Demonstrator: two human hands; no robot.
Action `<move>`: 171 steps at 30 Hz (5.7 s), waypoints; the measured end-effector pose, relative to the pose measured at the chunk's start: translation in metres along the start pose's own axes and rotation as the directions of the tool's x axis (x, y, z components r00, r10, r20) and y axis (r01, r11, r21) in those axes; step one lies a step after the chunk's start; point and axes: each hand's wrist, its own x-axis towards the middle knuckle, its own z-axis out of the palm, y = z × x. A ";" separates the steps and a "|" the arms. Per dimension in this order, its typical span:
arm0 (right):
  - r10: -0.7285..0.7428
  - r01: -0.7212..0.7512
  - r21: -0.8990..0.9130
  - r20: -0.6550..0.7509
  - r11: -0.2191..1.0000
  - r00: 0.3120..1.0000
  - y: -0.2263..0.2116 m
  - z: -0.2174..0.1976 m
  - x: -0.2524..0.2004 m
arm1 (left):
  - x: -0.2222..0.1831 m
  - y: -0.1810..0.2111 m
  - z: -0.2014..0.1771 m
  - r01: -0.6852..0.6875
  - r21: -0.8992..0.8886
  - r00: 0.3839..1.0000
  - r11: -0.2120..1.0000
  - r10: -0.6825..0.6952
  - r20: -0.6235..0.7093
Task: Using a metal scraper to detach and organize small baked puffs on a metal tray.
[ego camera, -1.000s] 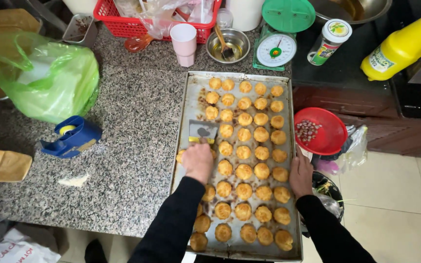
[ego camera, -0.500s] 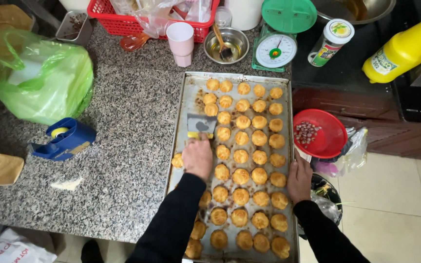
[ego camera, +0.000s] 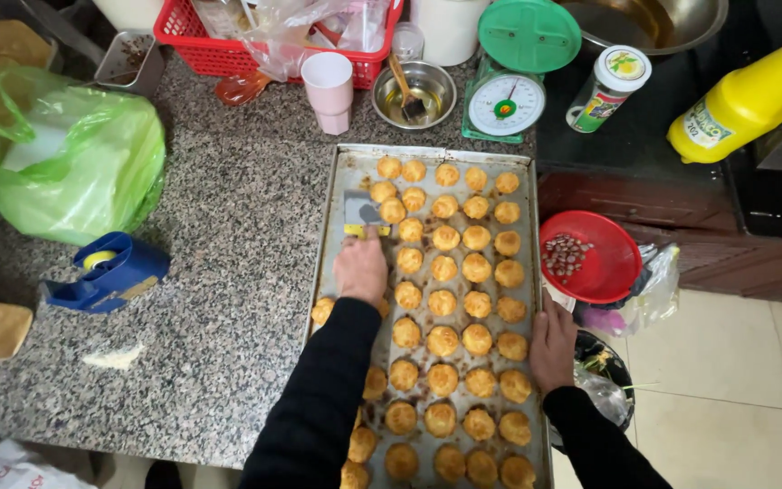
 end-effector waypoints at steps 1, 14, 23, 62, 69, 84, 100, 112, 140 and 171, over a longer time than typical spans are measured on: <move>-0.002 0.002 -0.001 -0.002 1.000 1.000 0.001 0.001 -0.001 | -0.008 0.001 -0.015 0.000 -0.002 1.000 1.000 0.000 -0.002; -0.063 0.063 0.027 -0.029 0.998 0.998 0.015 0.011 -0.001 | 0.030 0.008 -0.062 0.007 0.038 0.983 0.999 -0.014 0.185; -0.022 0.022 0.019 0.002 1.000 1.000 0.010 0.007 0.004 | 0.040 -0.023 -0.083 -0.004 0.162 0.983 0.987 -0.026 0.184; -0.352 0.356 0.027 -0.097 0.934 0.931 0.041 0.015 -0.016 | -0.501 0.035 -0.248 0.252 -0.033 0.860 0.967 -0.208 0.466; -0.213 0.218 0.048 -0.086 0.975 0.973 0.034 0.021 -0.041 | -0.502 0.033 -0.214 0.212 0.062 0.881 0.975 -0.219 0.420; -0.240 0.256 0.080 -0.172 0.963 0.955 0.035 0.021 -0.044 | -0.490 0.039 -0.173 0.180 0.054 0.915 0.982 -0.188 0.356; -0.229 0.244 0.094 -0.143 0.965 0.963 0.029 0.016 -0.046 | -0.448 0.038 -0.162 0.214 0.028 0.901 0.976 -0.209 0.381; -0.218 0.231 0.085 -0.141 0.969 0.966 0.028 0.013 -0.049 | -0.435 0.034 -0.151 0.171 0.101 0.925 0.980 -0.194 0.325; -0.406 0.585 -0.099 0.629 0.805 0.663 -0.209 -0.019 -0.168 | -0.388 -0.080 -0.322 0.232 -0.024 0.830 0.972 -0.185 0.525; -0.289 0.293 0.008 -0.147 0.956 0.946 0.024 0.008 -0.065 | -0.336 0.038 -0.290 0.209 0.037 0.658 0.977 -0.169 0.734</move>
